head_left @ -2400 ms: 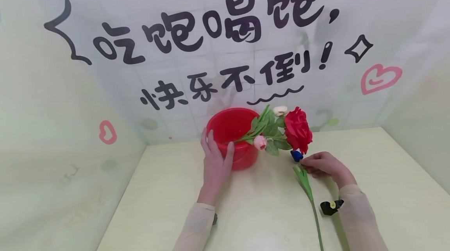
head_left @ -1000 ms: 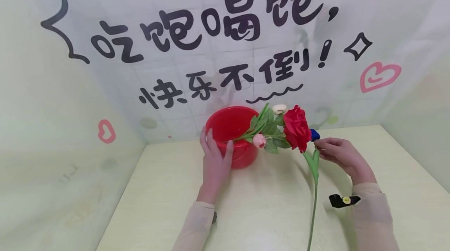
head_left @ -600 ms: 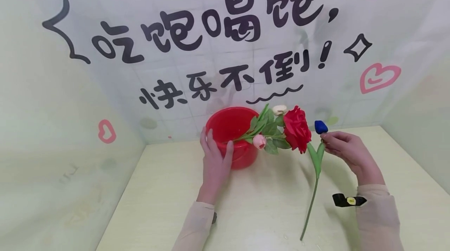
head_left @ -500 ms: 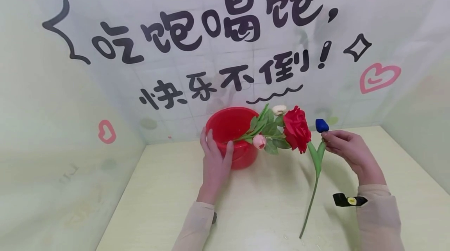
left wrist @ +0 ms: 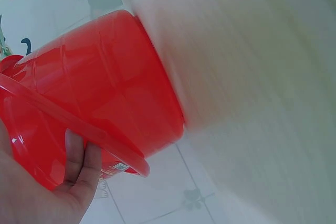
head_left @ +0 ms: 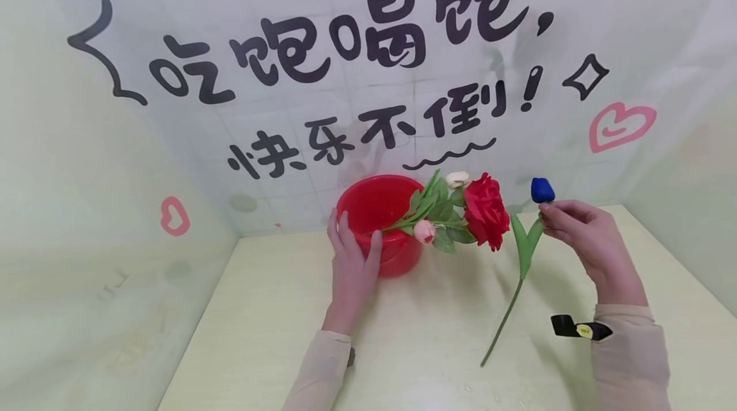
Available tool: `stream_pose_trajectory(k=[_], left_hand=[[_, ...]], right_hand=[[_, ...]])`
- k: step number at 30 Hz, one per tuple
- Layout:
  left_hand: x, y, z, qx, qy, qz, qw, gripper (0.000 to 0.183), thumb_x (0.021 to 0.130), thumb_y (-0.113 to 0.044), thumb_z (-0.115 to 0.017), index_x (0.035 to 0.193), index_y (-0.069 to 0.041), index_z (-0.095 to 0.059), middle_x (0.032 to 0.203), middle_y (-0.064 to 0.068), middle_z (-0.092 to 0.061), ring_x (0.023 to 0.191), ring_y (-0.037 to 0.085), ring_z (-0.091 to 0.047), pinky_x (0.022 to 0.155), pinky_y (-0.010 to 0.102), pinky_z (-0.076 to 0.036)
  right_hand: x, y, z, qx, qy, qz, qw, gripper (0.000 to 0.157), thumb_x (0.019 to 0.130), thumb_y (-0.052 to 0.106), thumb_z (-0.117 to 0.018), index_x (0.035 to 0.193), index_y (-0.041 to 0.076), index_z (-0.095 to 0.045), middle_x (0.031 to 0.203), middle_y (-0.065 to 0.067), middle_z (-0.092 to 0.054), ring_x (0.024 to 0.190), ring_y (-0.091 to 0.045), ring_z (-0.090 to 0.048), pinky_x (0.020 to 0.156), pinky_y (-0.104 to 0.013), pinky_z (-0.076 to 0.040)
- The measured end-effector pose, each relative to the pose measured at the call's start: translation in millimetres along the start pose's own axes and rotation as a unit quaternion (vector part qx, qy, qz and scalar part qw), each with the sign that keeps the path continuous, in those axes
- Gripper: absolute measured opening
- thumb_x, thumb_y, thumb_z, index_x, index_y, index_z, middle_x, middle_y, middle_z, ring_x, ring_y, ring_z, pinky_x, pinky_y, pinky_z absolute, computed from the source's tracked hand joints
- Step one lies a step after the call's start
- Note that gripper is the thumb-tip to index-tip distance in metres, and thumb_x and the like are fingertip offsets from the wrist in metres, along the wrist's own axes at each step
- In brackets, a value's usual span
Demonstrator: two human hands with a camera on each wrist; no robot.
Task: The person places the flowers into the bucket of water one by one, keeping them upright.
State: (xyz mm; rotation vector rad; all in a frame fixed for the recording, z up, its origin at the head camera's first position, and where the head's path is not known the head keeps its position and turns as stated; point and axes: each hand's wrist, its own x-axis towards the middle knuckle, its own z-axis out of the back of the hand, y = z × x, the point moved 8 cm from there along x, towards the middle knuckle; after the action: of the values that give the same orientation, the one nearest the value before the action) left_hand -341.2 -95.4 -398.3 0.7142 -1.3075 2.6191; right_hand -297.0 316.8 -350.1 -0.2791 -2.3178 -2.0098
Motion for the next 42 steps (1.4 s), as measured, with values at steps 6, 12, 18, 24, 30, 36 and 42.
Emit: stream_pose_trajectory(k=[6,12,18,24,30,36,42], left_hand=[[1.1,-1.1,0.0,0.0,0.001,-0.003,1.0,0.106,0.093,-0.046,-0.079,0.169,-0.023,-0.009,0.171,-0.006,-0.017,0.141,0.023,-0.047,0.097,0.045,-0.059],[1.2,0.0,-0.6,-0.002,0.002,0.0,1.0,0.105,0.093,-0.045,-0.079,0.169,-0.022,-0.009,0.17,-0.006,-0.018,0.141,0.024,-0.047,0.097,0.047,-0.059],[1.2,-0.6,-0.8,0.0,0.0,-0.002,1.0,0.104,0.094,-0.048,-0.077,0.169,-0.021,-0.011,0.171,-0.004,-0.018,0.141,0.026,-0.048,0.096,0.046,-0.06],[1.0,-0.9,-1.0,-0.001,0.001,-0.005,1.0,0.103,0.094,-0.051,-0.076,0.169,-0.022,-0.011,0.171,-0.006,-0.018,0.142,0.024,-0.047,0.097,0.046,-0.059],[-2.3,2.9,3.8,0.002,-0.001,0.007,1.0,0.101,0.094,-0.05,-0.076,0.169,-0.022,-0.013,0.171,-0.006,-0.016,0.141,0.027,-0.048,0.095,0.049,-0.06],[-1.3,4.6,3.3,0.001,0.0,-0.001,1.0,0.102,0.094,-0.048,-0.078,0.169,-0.022,-0.013,0.171,-0.005,-0.017,0.14,0.026,-0.049,0.096,0.047,-0.059],[1.3,2.1,-1.6,-0.004,0.001,-0.007,1.0,0.103,0.093,-0.046,-0.079,0.169,-0.022,-0.014,0.171,-0.005,-0.018,0.138,0.026,-0.05,0.096,0.047,-0.06]], right_hand=[[-7.0,20.7,0.1,0.047,-0.026,0.044,0.998,0.01,0.1,0.002,-0.071,0.101,0.007,-0.079,0.093,0.0,-0.078,0.081,-0.011,-0.075,0.08,-0.02,-0.061],[-19.2,45.2,3.6,0.103,-0.081,0.098,0.987,0.011,0.096,-0.005,-0.072,0.101,0.003,-0.078,0.091,-0.005,-0.079,0.079,-0.012,-0.075,0.076,-0.022,-0.062],[-41.4,74.4,11.6,0.163,-0.166,0.173,0.957,0.013,0.09,-0.014,-0.073,0.103,-0.011,-0.075,0.091,-0.013,-0.079,0.075,-0.019,-0.075,0.067,-0.025,-0.063],[-61.1,95.2,15.2,0.196,-0.232,0.215,0.928,0.019,0.085,-0.017,-0.077,0.103,-0.02,-0.069,0.091,-0.021,-0.077,0.072,-0.025,-0.074,0.061,-0.027,-0.063],[-77.7,112.0,8.2,0.236,-0.234,0.254,0.908,0.021,0.084,-0.023,-0.073,0.103,-0.026,-0.063,0.088,-0.027,-0.074,0.067,-0.031,-0.07,0.057,-0.031,-0.061],[-90.0,122.0,-0.7,0.283,-0.204,0.282,0.894,0.017,0.089,-0.027,-0.063,0.105,-0.027,-0.061,0.088,-0.03,-0.072,0.065,-0.033,-0.068,0.057,-0.033,-0.061],[-100.2,128.9,-9.5,0.342,-0.18,0.319,0.865,0.018,0.09,-0.029,-0.058,0.109,-0.028,-0.058,0.097,-0.034,-0.072,0.071,-0.037,-0.068,0.058,-0.037,-0.06]])
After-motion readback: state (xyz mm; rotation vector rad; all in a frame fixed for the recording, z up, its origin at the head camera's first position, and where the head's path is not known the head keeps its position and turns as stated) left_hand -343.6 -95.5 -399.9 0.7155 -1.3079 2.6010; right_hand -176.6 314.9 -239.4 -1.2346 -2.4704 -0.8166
